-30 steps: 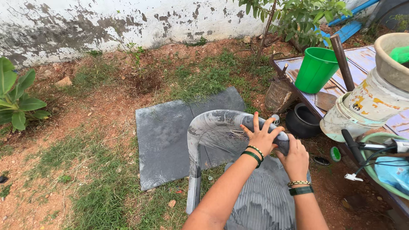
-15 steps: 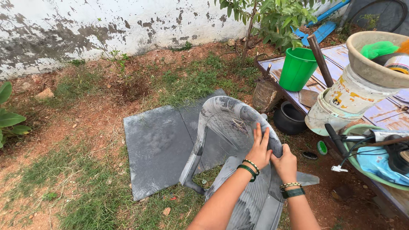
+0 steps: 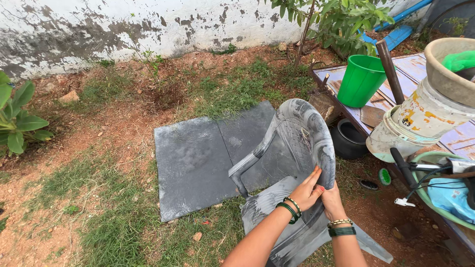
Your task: The person picks up discarded footwear, a bottle, a can, and cloth from the ground, repositions a plastic chair, and arranges buckets, a handheld tool, and containers by an outdoor table.
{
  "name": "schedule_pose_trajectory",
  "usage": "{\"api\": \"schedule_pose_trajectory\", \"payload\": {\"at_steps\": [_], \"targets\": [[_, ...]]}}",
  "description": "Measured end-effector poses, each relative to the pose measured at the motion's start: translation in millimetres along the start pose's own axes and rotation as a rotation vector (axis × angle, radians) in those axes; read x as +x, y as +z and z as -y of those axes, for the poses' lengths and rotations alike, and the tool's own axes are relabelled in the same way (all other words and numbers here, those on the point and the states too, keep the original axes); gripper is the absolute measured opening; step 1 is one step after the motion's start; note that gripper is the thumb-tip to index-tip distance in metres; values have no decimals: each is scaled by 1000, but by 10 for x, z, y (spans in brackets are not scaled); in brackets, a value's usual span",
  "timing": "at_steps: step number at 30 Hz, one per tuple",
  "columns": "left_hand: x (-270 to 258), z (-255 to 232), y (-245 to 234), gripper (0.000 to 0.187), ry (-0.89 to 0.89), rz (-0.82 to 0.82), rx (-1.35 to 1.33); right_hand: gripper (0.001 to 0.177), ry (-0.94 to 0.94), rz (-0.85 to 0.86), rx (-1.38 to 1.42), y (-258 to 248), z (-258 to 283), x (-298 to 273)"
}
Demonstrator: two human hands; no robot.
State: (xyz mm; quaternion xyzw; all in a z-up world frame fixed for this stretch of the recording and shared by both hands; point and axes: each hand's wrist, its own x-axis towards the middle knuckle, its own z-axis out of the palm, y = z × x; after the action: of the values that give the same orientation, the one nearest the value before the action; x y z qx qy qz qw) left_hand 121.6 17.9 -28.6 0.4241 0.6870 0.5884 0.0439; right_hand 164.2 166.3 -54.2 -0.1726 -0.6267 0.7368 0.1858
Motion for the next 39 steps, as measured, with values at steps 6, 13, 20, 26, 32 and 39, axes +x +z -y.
{"api": "schedule_pose_trajectory", "payload": {"at_steps": [6,13,20,26,32,39], "targets": [[-306,174,103,70,-57,72,8,51,-38,-41,19,124,141,-155],[-372,181,168,70,-95,0,177,57,-93,-62,82,208,200,-162],[-565,230,60,98,-149,87,287,59,-47,-124,112,246,175,-114],[-701,-21,-119,114,-233,148,375,42,-60,-172,82,359,67,-118],[-824,-73,-291,116,-366,251,406,28,-40,-254,109,452,-73,-72],[-1101,-33,-406,104,-356,308,415,25,-1,-330,75,390,-54,-252]]}}
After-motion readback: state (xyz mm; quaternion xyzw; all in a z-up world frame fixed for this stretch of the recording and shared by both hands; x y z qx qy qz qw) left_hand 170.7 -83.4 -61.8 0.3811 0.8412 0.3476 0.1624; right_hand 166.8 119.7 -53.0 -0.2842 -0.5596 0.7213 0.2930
